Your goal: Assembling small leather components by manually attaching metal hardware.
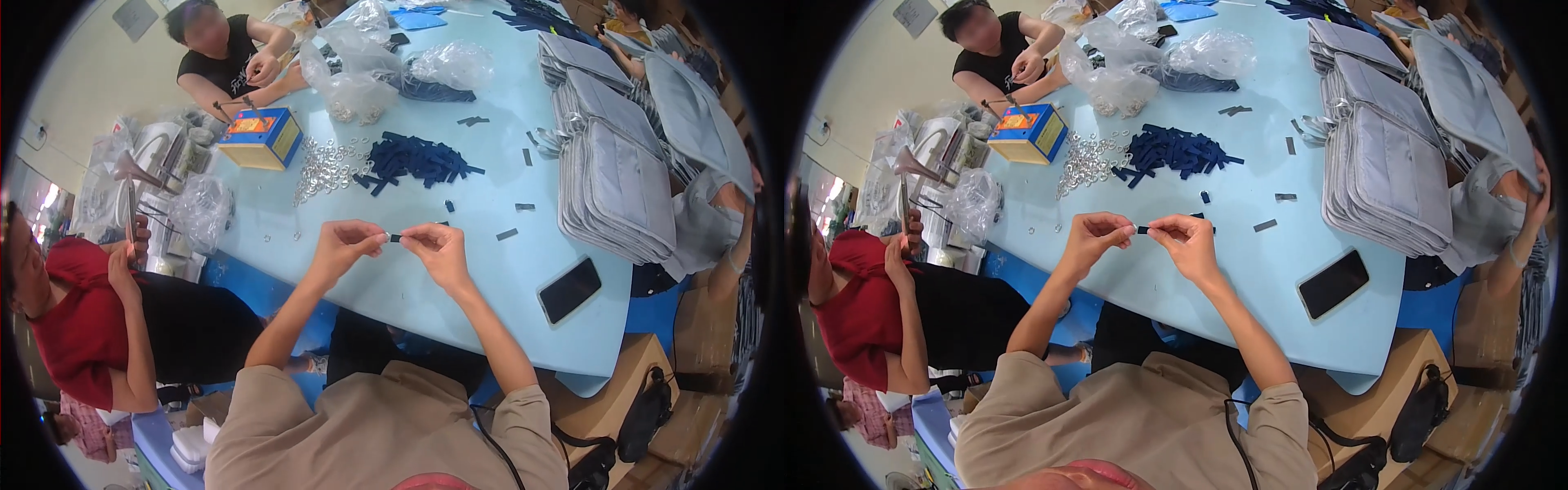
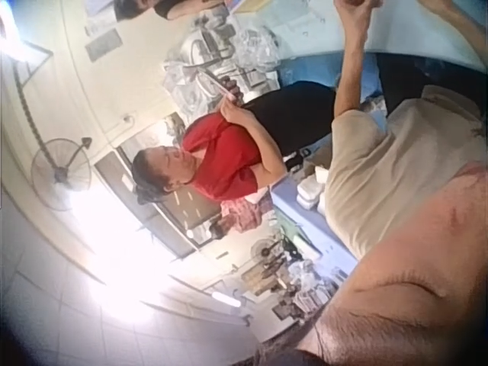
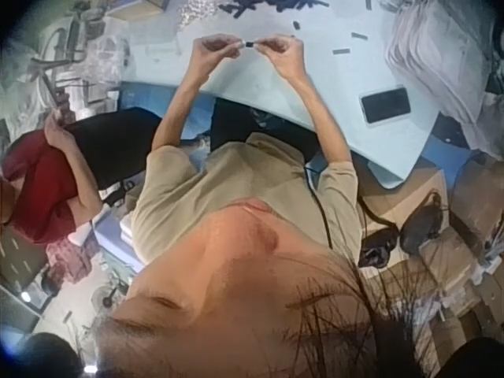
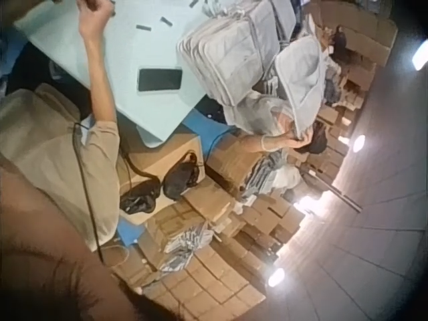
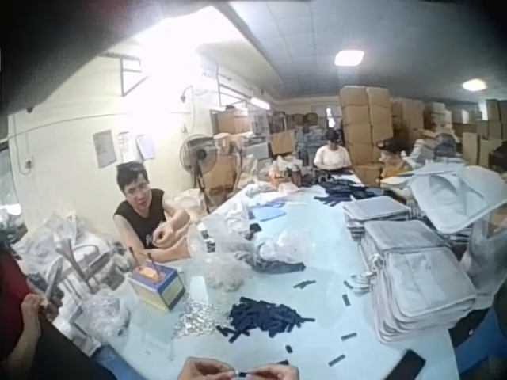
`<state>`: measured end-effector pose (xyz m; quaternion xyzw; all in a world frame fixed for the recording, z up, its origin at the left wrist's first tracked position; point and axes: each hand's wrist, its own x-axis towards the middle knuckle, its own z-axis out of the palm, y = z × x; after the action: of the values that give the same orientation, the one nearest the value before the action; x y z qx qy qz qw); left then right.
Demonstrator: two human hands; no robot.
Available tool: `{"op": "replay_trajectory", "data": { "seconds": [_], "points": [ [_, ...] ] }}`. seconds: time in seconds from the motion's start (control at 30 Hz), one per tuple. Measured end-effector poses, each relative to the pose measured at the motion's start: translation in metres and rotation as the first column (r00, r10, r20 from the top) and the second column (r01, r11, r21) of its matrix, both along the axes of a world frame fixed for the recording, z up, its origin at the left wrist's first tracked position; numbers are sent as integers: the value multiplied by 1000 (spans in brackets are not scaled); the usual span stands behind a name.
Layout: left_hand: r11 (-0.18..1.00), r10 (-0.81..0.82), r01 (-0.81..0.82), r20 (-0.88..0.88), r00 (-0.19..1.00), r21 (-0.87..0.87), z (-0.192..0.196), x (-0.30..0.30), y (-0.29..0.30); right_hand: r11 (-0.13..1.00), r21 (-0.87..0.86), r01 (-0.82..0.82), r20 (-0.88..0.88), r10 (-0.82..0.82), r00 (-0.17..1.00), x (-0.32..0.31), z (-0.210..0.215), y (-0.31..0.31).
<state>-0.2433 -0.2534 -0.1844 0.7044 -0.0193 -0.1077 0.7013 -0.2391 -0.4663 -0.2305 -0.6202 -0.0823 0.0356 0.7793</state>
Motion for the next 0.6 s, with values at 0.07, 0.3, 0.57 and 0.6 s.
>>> {"op": "replay_trajectory", "data": {
  "seconds": [0.07,0.3,0.57,0.6],
  "points": [
    [998,1,-2,-14,1000,-59,-5,-6,-6,1000,-23,-19,40,20,999,-1,2,0],
    [983,27,-53,-142,990,-178,-22,-15,-7,997,-79,-12,90,19,996,0,-2,3],
    [956,93,-149,-223,970,-251,-37,-23,-19,982,-171,85,111,-66,992,-1,-6,1],
    [931,107,-187,-256,961,-313,-39,-24,-20,982,-167,83,110,-66,992,-1,-5,2]
  ]
}}
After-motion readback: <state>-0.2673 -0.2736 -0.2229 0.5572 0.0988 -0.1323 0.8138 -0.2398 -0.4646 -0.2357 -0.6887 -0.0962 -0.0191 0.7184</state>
